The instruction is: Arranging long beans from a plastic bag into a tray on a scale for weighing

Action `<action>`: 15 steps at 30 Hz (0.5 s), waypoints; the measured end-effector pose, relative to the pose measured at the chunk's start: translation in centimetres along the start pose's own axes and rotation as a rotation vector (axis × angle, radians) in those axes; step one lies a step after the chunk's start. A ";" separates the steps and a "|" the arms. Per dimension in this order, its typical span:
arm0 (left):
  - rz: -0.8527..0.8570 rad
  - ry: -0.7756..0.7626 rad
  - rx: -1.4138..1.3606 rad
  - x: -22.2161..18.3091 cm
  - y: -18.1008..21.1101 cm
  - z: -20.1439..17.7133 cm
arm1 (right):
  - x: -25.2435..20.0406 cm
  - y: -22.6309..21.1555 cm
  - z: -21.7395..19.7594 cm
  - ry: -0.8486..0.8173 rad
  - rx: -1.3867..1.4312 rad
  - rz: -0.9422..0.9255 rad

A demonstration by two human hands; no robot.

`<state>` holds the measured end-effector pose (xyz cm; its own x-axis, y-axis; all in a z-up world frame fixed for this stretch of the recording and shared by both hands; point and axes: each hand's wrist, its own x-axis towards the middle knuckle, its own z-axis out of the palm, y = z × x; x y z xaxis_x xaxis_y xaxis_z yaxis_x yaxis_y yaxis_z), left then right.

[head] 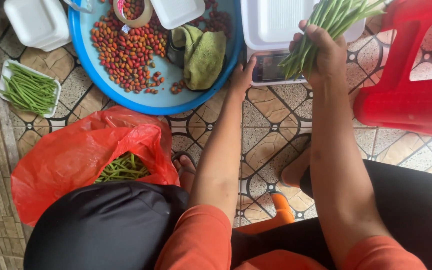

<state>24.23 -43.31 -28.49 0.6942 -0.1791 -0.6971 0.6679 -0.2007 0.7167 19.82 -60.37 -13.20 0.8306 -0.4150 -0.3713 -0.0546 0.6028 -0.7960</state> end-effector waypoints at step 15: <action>0.052 -0.355 -0.324 3.6 -4.4 -2.8 | -0.6 -2.0 -3.2 -0.002 0.069 -0.111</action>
<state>24.51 -40.32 -34.09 0.6323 -0.5098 -0.5834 0.7230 0.1176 0.6808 17.71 -63.49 -12.93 0.8306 -0.4804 -0.2817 0.0761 0.5990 -0.7971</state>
